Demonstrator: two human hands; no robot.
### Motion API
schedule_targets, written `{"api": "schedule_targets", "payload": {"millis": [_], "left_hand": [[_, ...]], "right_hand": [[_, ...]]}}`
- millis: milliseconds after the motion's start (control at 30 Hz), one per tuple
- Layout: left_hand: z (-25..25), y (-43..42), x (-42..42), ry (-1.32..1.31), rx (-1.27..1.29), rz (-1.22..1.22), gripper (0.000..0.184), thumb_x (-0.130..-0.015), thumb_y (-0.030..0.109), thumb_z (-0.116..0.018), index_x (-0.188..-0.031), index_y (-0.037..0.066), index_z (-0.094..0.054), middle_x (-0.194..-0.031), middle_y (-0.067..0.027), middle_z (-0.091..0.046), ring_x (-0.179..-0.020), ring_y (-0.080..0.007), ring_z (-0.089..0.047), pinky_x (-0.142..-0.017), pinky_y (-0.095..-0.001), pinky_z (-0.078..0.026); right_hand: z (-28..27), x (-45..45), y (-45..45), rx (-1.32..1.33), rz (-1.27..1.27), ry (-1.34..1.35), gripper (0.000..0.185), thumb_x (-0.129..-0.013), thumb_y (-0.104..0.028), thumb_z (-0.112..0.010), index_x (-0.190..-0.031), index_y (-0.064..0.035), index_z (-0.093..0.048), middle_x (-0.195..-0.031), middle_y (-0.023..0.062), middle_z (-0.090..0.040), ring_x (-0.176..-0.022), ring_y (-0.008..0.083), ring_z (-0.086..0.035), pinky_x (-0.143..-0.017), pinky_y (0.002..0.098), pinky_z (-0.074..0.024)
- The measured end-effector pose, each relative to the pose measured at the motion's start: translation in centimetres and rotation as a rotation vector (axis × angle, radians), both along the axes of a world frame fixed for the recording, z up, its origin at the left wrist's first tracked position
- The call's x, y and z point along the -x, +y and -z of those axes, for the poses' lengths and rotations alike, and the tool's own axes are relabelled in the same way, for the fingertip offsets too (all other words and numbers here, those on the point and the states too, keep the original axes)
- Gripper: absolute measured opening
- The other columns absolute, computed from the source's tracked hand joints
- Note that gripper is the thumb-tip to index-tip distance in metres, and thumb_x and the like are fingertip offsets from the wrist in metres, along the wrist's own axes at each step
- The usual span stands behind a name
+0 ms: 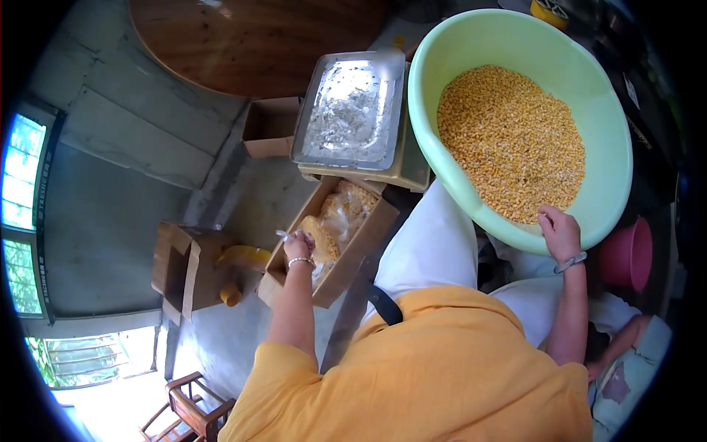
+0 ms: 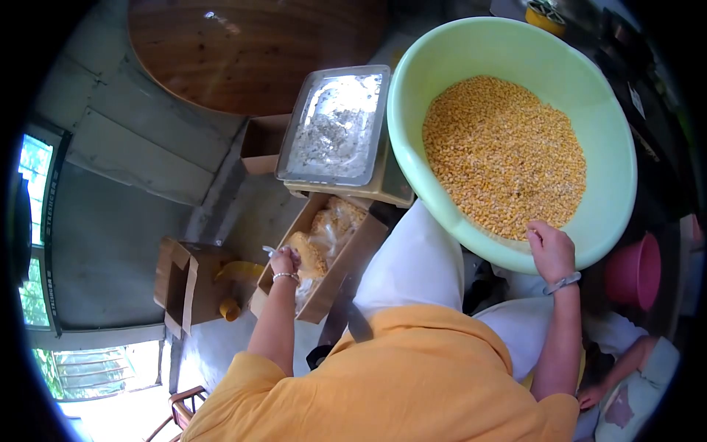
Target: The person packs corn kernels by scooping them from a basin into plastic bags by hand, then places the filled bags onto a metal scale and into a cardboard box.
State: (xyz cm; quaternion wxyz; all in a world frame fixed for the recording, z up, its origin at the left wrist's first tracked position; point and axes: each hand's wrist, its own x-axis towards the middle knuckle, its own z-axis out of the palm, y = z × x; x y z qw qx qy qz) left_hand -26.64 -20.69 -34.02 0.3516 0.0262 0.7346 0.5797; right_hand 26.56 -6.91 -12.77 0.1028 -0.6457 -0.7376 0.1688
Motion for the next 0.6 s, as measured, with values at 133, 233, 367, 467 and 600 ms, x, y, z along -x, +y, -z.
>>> {"api": "schedule_targets", "payload": {"millis": [133, 233, 367, 467, 600], "left_hand": [[2.9, -1.1, -1.7, -0.056, 0.127, -0.034, 0.016, -0.086, 0.011, -0.048, -0.071, 0.005, -0.047, -0.055, -0.0056, -0.050, -0.038, -0.0141, -0.045, -0.033, -0.0243, -0.034], [2.9, -0.9, -1.6, -0.017, 0.111, -0.053, 0.012, -0.085, 0.008, -0.048, -0.074, 0.004, -0.049, -0.058, -0.0060, -0.052, -0.041, -0.0146, -0.049, -0.035, -0.0249, -0.038], [1.3, -1.1, -1.6, 0.052, 0.169, 0.064, 0.009, -0.083, 0.010, -0.052, -0.077, 0.003, -0.053, -0.062, -0.0075, -0.056, -0.046, -0.0149, -0.054, -0.039, -0.0260, -0.042], [3.0, -1.4, -0.4, 0.177, 0.310, 0.226, 0.016, -0.081, 0.017, -0.058, -0.081, 0.001, -0.055, -0.065, -0.0094, -0.059, -0.052, -0.0163, -0.057, -0.046, -0.0290, -0.046], [1.2, -1.1, 0.0, 0.816, 0.637, 0.700, 0.024, -0.074, 0.022, -0.064, -0.087, 0.003, -0.057, -0.077, -0.0158, -0.062, -0.067, -0.0272, -0.061, -0.063, -0.0371, -0.050]], "right_hand": [[-0.1, 0.2, 0.0, 0.021, 0.013, -0.022, 0.016, -0.080, -0.020, -0.056, -0.091, -0.0096, -0.063, -0.077, 0.0137, -0.063, -0.072, 0.0317, -0.060, -0.065, 0.0394, -0.0471], [-0.1, 0.1, 0.0, -0.002, 0.010, -0.015, 0.017, -0.081, -0.020, -0.056, -0.091, -0.0091, -0.064, -0.077, 0.0135, -0.063, -0.071, 0.0313, -0.060, -0.064, 0.0392, -0.0472], [0.1, 0.2, 0.0, 0.006, 0.016, 0.006, 0.017, -0.081, -0.019, -0.056, -0.091, -0.0087, -0.064, -0.078, 0.0136, -0.063, -0.072, 0.0311, -0.061, -0.065, 0.0386, -0.0475], [-0.2, 0.5, -0.1, 0.032, 0.025, 0.011, 0.017, -0.081, -0.019, -0.056, -0.091, -0.0084, -0.064, -0.077, 0.0137, -0.063, -0.072, 0.0309, -0.061, -0.065, 0.0384, -0.0475], [0.3, 0.0, -0.1, -0.017, 0.003, 0.005, 0.017, -0.081, -0.019, -0.056, -0.090, -0.0075, -0.064, -0.074, 0.0134, -0.063, -0.069, 0.0306, -0.061, -0.064, 0.0388, -0.0471]]}}
